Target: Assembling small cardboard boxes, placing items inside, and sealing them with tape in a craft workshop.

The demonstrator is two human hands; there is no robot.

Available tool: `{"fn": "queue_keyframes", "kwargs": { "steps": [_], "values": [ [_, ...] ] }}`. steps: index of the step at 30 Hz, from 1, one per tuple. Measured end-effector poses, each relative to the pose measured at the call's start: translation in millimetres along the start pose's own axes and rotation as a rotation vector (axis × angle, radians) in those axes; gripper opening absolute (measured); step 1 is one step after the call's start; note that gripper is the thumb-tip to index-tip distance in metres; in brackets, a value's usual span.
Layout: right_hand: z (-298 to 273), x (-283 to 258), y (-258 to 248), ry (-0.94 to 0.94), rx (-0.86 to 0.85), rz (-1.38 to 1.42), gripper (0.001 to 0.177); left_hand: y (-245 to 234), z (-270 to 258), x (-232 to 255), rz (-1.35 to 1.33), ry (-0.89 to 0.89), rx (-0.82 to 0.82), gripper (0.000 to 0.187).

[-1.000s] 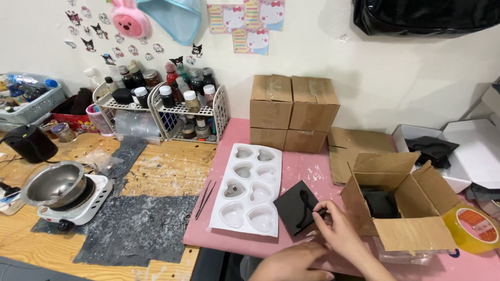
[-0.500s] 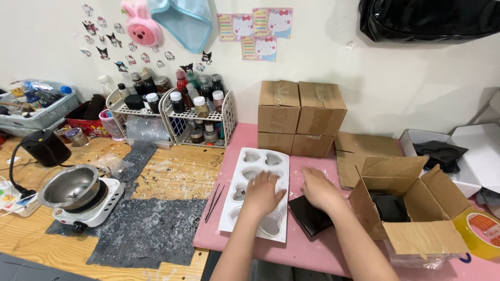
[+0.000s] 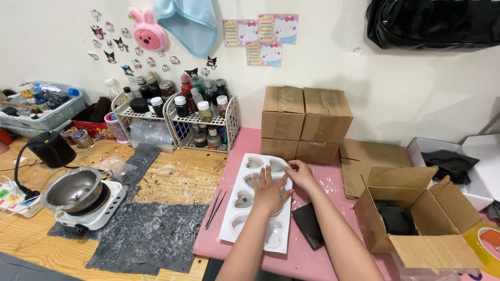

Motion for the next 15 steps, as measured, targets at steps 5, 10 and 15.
{"fn": "queue_keyframes", "kwargs": {
  "steps": [5, 10, 15],
  "values": [
    [-17, -21, -10, 0.149, -0.174, 0.220, 0.058, -9, -5, 6, -0.023, -0.003, -0.023, 0.065],
    [-10, -24, 1, -0.106, -0.086, 0.005, 0.051, -9, -6, 11, 0.023, 0.014, 0.005, 0.064],
    [-20, -38, 1, -0.011, 0.072, 0.327, 0.028, -10, -7, 10, -0.017, 0.014, 0.039, 0.061]
  ]
}}
Point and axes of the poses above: each hand's wrist, its own z-axis towards the middle knuckle, its own y-axis out of the palm, x = y × z, the point moved 7 cm from there along z, towards the middle knuckle, and after that the axes turned 1 degree about -y, right-handed, at the moved point
